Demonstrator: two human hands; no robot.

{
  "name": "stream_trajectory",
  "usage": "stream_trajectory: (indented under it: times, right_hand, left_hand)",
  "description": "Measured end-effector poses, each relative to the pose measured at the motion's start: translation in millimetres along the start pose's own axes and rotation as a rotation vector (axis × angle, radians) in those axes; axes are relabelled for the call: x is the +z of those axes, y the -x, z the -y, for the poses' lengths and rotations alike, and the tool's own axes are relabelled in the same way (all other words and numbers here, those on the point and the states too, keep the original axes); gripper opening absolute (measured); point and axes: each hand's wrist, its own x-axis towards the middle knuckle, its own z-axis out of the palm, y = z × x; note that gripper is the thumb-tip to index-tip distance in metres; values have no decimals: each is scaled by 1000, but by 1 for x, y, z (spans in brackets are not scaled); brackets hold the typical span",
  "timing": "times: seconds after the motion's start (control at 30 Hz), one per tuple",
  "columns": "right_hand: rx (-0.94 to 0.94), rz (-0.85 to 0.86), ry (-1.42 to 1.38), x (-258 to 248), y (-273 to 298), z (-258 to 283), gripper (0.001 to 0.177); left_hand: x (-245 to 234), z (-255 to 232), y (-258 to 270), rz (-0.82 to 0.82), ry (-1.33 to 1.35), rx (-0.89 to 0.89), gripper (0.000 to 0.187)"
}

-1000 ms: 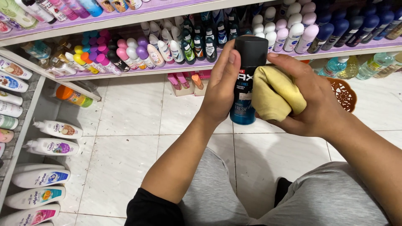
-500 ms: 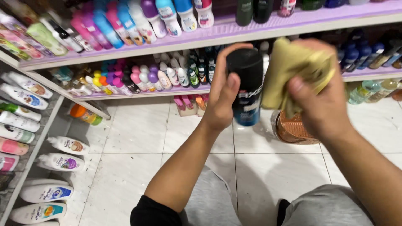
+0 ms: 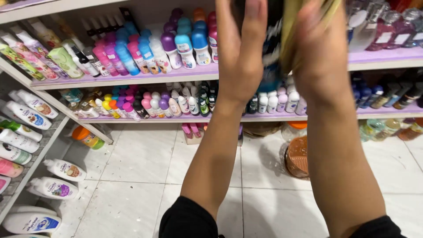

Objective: The person sits on the floor in a store aisle and wipes a black and blue deodorant spray can with a yellow cloth. They rotate the can to clean the top, sides, and back, then place it back on the shelf.

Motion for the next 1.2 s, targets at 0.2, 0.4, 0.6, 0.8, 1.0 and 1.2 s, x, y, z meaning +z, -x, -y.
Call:
stream_trajectory:
  times: [0.2,0.4,0.6,0.8,1.0,1.2]
  right_hand:
    - [-91,38,167,27,30,-36,31]
    - [-29,85,133,32,54,-67,32]
    - [22,143,149,31,53,-63,69]
    - [3,164,195,26,44,-66,73]
    - [5,210,272,32,41,-58,64]
    - [-62,221,369,15,31,-42,69]
  left_hand:
    - [-21,29,3,-204,82,-122,45]
    - [-44,13,-14,-447,155,-448,96]
    - [-56,34,-12,-393,188,-420,82]
    - [-57,36,-18,-329,389,-440,74]
    - [-82,31,-4,-130,120,-427,94]
    - [-118,40,-7,337,-156,-99,72]
